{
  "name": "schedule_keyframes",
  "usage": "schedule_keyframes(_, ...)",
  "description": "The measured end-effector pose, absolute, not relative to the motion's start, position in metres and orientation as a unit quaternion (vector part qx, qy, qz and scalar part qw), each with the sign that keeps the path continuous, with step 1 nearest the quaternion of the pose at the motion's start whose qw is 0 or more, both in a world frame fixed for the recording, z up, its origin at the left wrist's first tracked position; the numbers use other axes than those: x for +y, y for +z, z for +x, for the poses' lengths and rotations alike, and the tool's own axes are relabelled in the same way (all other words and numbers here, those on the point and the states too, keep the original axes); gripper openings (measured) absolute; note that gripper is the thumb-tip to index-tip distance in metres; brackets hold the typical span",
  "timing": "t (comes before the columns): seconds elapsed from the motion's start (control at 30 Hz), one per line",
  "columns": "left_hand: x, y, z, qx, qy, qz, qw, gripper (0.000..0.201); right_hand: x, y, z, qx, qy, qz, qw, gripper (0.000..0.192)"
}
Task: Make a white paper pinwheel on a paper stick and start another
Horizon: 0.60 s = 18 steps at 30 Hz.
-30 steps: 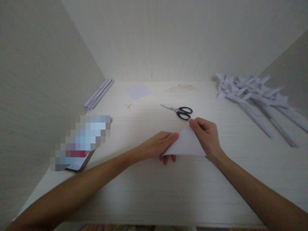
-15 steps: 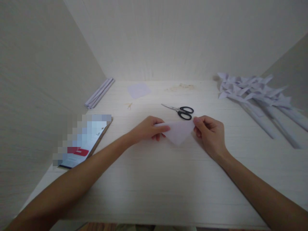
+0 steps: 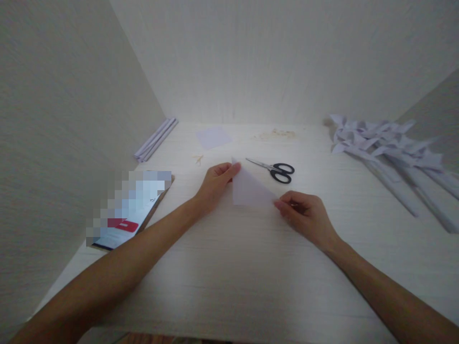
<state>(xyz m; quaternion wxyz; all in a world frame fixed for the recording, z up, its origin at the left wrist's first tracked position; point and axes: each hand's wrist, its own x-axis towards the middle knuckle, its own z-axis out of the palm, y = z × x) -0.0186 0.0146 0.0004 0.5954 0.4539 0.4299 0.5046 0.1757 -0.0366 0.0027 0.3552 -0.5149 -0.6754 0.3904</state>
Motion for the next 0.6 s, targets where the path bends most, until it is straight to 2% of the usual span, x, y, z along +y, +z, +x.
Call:
schedule_keyframes(0.23,0.0057,0.0078,-0.0124,0.389,0.509,0.385,0.664,0.022,-0.0447,0.0053,0.1760,-0.705,0.469,-0.465,0.258,0.033)
schedule_keyframes(0.4,0.0054,0.0058,-0.0159,0.357,0.519,0.380,0.678,0.028,-0.0455,0.0058,0.1759,-0.705,0.477,-0.466,0.241,0.033)
schedule_keyframes(0.6,0.0061,0.0032,-0.0179,0.346,0.550,0.355,0.672,0.018,-0.0440,0.0052,0.1754,-0.709,0.472,-0.468,0.233,0.033)
